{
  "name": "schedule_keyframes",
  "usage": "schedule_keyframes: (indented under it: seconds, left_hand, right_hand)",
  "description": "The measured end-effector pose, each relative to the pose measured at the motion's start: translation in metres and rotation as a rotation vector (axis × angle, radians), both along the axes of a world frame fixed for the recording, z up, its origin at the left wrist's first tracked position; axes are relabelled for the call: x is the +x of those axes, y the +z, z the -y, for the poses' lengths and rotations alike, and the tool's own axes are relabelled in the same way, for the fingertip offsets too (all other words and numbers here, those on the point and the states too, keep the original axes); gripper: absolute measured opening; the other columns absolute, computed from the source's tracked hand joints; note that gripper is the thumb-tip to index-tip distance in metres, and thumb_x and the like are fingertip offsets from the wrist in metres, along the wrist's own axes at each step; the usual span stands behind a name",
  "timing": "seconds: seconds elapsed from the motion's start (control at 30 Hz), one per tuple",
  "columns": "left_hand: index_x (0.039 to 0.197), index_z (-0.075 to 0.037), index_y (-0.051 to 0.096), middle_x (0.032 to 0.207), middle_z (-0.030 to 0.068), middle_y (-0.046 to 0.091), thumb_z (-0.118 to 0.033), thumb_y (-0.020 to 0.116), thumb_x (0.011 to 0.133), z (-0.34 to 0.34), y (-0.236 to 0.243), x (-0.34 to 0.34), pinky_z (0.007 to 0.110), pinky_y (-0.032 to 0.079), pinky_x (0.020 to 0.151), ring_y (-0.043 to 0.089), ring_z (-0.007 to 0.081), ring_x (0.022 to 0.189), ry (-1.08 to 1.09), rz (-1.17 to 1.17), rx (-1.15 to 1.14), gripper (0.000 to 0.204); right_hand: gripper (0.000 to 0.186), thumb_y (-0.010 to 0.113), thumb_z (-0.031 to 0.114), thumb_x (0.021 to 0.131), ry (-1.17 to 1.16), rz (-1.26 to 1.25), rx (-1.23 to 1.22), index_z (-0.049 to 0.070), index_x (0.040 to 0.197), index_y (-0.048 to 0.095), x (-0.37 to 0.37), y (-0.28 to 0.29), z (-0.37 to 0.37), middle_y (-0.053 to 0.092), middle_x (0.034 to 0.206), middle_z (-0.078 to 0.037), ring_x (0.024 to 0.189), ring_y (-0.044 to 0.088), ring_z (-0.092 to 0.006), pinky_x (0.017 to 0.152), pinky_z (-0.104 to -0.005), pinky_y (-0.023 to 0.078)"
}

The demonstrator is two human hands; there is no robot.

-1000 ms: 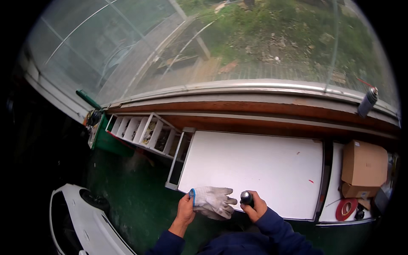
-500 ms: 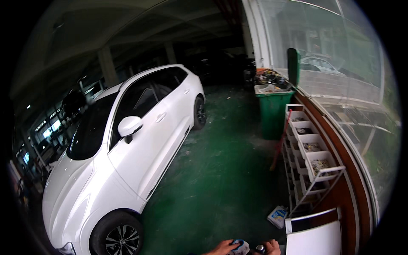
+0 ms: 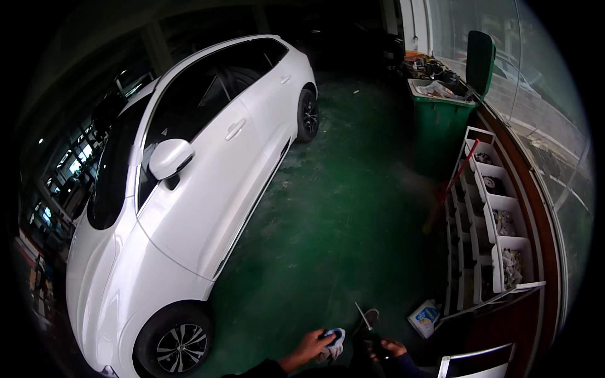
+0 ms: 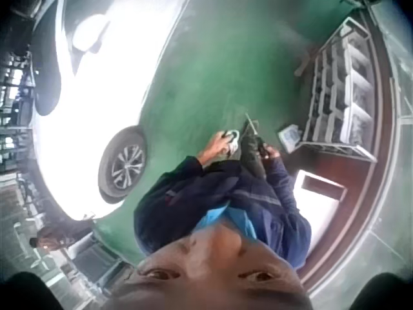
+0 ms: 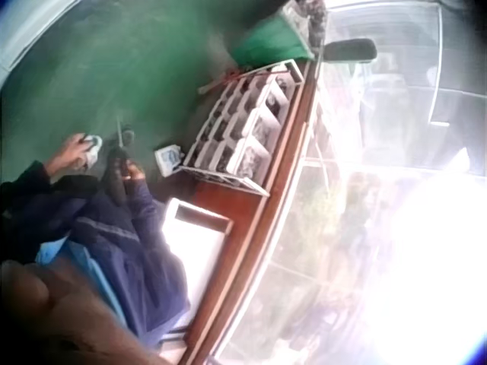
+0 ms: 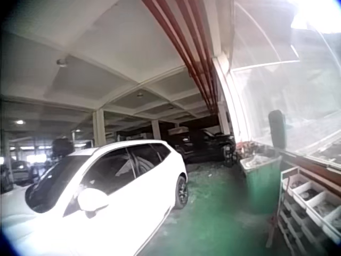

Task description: The person puts on gloves and uses a screwdriver to remove screws from a car's front bumper. They then use a pry tool to detach the bumper cover from the vehicle.

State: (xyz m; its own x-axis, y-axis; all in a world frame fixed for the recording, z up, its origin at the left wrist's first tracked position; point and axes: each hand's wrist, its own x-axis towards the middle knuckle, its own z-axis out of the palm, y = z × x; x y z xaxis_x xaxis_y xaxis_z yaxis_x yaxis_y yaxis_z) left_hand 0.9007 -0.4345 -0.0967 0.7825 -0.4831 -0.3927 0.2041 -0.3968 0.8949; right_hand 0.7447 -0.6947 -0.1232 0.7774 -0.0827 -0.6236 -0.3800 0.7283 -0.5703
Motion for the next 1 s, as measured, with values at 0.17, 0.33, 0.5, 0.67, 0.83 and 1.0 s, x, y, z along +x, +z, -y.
schedule_keyframes:
  seconds: [0.17,0.33,0.5,0.67,0.83,1.0]
  left_hand:
    - [0.099,0.001,0.069,0.077,0.018,0.069,-0.043,0.069,0.094,0.052,-0.015,0.116,0.039,0.05,0.063,0.068,0.0251,0.068,0.016,0.106,0.156,0.045]
    - [0.098,-0.003,0.063,0.08,0.0235,0.063,-0.042,0.067,0.095,0.128,0.025,0.238,0.046,0.048,0.064,0.064,0.0434,0.075,0.08,0.36,0.129,0.04]
    - [0.094,-0.008,0.065,0.089,0.0184,0.068,-0.034,0.066,0.09,0.161,0.016,0.333,0.047,0.053,0.062,0.066,0.0359,0.071,0.11,0.608,0.331,0.026]
    - [0.094,-0.01,0.067,0.094,0.0179,0.067,-0.039,0.062,0.088,0.177,-0.048,0.44,0.053,0.051,0.066,0.066,0.0383,0.077,0.152,0.668,0.428,0.03]
    - [0.09,-0.008,0.069,0.091,0.0204,0.068,-0.039,0.061,0.092,0.222,-0.022,0.576,0.053,0.049,0.066,0.065,0.039,0.079,0.369,0.459,0.139,0.032]
    - [0.089,-0.007,0.07,0.087,0.0208,0.067,-0.04,0.063,0.09,0.267,-0.012,0.685,0.051,0.047,0.067,0.064,0.0373,0.077,0.415,0.462,0.009,0.034]
  right_hand:
    - [0.038,0.069,0.012,0.081,0.145,0.172,-0.118,-0.007,0.114,0.062,0.154,-0.007,0.029,0.072,0.099,-0.018,0.09,0.07,-0.0324,0.083,-0.0435,0.057]
    - [0.016,0.069,0.022,0.095,0.288,0.191,-0.132,0.011,0.101,0.06,0.316,-0.017,0.118,0.057,0.071,-0.001,0.063,0.056,-0.0187,0.054,-0.0321,0.047]
    - [0.019,0.068,0.03,0.096,0.319,0.258,-0.328,0.013,0.091,0.06,0.492,-0.028,0.14,0.049,0.062,0.0,0.048,0.043,-0.0141,0.042,-0.0304,0.033]
    - [0.019,0.075,0.027,0.092,0.442,0.341,-0.424,0.012,0.089,0.063,0.632,-0.038,0.132,0.054,0.065,-0.001,0.049,0.046,-0.0146,0.045,-0.0312,0.037]
    - [0.019,0.08,0.025,0.087,0.661,0.54,-1.019,0.01,0.091,0.068,0.773,-0.045,0.155,0.06,0.069,-0.002,0.054,0.049,-0.0132,0.049,-0.0307,0.04]
    - [0.027,0.077,0.031,0.089,0.555,0.574,-0.692,0.006,0.095,0.07,0.849,0.032,0.163,0.066,0.078,-0.003,0.063,0.053,-0.0117,0.056,-0.0304,0.041]
